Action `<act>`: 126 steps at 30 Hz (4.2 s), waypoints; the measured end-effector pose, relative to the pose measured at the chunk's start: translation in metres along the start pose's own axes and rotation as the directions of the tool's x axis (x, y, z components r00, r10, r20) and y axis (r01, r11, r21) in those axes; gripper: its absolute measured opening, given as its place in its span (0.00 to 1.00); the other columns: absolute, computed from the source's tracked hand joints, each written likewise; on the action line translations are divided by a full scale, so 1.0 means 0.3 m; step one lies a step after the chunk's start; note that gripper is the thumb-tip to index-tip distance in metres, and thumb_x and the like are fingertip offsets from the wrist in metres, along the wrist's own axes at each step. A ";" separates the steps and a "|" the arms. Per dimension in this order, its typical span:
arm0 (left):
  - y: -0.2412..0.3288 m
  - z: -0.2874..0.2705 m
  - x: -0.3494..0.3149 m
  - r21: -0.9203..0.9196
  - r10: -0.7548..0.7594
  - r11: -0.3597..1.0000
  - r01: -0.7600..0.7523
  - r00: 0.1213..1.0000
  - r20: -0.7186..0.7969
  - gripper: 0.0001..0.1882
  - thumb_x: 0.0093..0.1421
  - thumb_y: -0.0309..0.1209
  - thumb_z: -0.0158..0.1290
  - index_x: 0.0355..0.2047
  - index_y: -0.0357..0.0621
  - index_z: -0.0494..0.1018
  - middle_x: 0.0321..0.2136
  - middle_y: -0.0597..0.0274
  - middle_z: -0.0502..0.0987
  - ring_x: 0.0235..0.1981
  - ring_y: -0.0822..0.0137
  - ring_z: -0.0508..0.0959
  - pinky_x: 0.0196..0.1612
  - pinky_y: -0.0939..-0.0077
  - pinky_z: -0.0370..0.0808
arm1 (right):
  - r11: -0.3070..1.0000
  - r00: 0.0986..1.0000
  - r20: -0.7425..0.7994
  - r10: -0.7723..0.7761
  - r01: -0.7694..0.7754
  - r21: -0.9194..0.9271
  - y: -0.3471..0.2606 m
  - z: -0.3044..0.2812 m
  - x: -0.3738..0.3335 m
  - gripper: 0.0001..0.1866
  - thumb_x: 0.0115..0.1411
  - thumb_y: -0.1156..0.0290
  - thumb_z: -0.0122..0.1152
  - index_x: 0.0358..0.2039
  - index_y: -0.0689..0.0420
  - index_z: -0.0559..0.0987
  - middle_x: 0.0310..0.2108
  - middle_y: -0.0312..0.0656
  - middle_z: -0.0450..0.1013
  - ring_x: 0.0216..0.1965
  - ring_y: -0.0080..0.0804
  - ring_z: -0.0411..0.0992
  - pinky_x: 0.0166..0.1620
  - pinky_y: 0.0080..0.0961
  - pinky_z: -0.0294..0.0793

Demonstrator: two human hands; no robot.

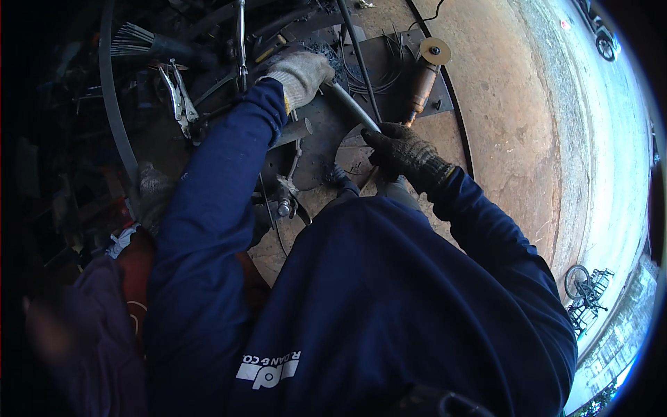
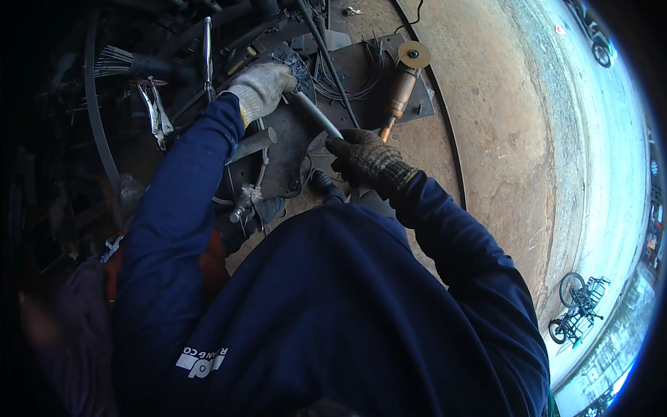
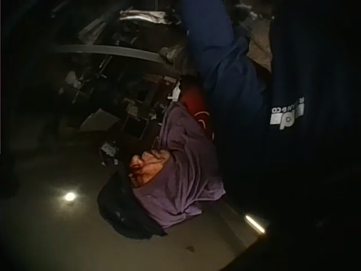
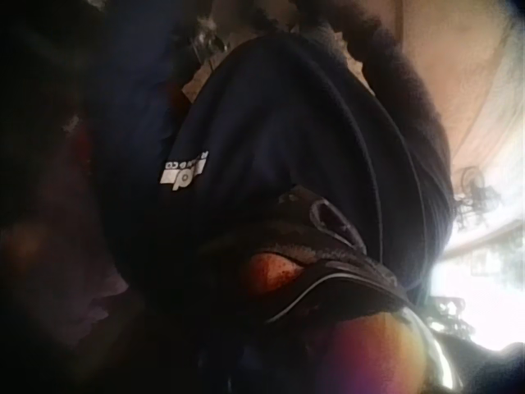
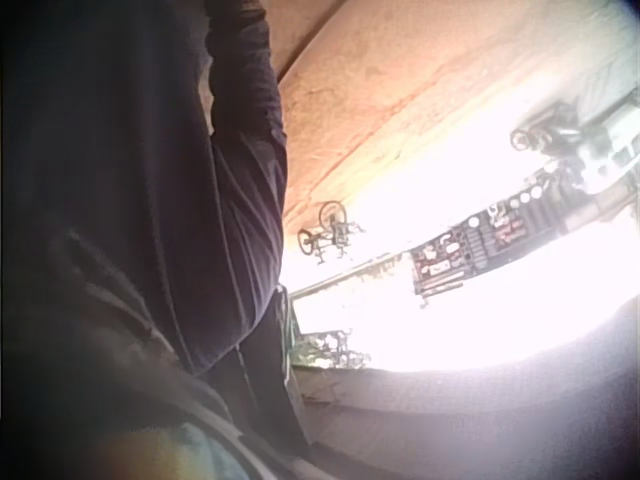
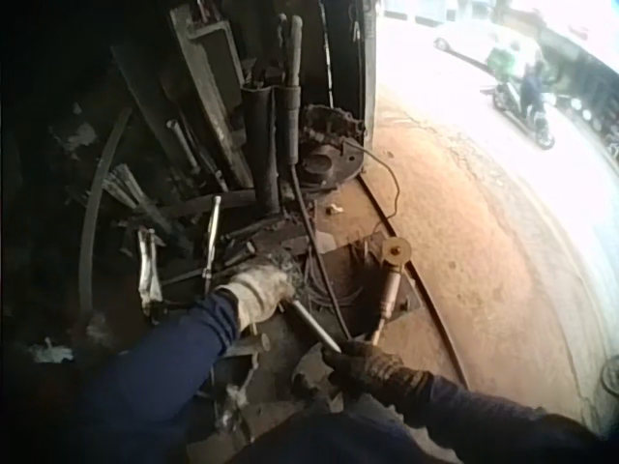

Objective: The person aligns and clamps metal pieces onto a metal frame using locking pliers, welds the joints using an arc welder, and grinds the metal using an angle grinder.

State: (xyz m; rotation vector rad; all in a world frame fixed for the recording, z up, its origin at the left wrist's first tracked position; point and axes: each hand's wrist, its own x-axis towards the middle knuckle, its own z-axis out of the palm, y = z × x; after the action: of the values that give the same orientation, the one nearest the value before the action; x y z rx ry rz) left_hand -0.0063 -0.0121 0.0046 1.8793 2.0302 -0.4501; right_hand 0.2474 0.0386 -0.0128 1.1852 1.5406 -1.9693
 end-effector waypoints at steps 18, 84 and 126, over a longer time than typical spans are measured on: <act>-0.029 0.022 -0.016 0.020 0.091 0.996 -0.090 0.995 -0.035 0.17 0.59 0.20 0.52 0.44 0.53 0.82 0.45 0.60 0.80 0.51 0.55 0.79 0.56 0.62 0.77 | 0.963 0.997 -0.025 -0.071 0.075 0.260 0.071 0.193 -0.007 0.24 0.68 0.50 0.58 0.52 0.57 0.75 0.26 0.39 0.73 0.23 0.26 0.73 0.21 0.25 0.73; 0.004 0.045 0.008 -0.075 0.039 0.996 -0.042 0.998 -0.043 0.13 0.53 0.20 0.56 0.37 0.50 0.82 0.43 0.61 0.79 0.49 0.56 0.78 0.53 0.63 0.77 | 0.908 0.996 0.064 -0.065 0.032 0.419 0.098 0.205 0.018 0.24 0.68 0.51 0.58 0.53 0.58 0.72 0.28 0.43 0.74 0.21 0.31 0.74 0.22 0.30 0.75; 0.016 -0.004 -0.007 -0.093 -0.023 0.995 0.029 0.997 0.068 0.12 0.55 0.20 0.57 0.37 0.50 0.82 0.42 0.61 0.80 0.48 0.57 0.79 0.50 0.64 0.79 | 0.721 0.995 0.021 -0.103 0.060 0.690 0.160 0.321 0.087 0.34 0.66 0.54 0.63 0.68 0.50 0.63 0.48 0.44 0.72 0.48 0.36 0.72 0.48 0.37 0.77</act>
State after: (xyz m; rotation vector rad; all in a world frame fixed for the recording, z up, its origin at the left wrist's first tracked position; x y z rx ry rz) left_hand -0.0014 -0.0130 0.0066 1.7616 1.9991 -0.4109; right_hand 0.2298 -0.0609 -0.0581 1.3031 0.8189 -2.7353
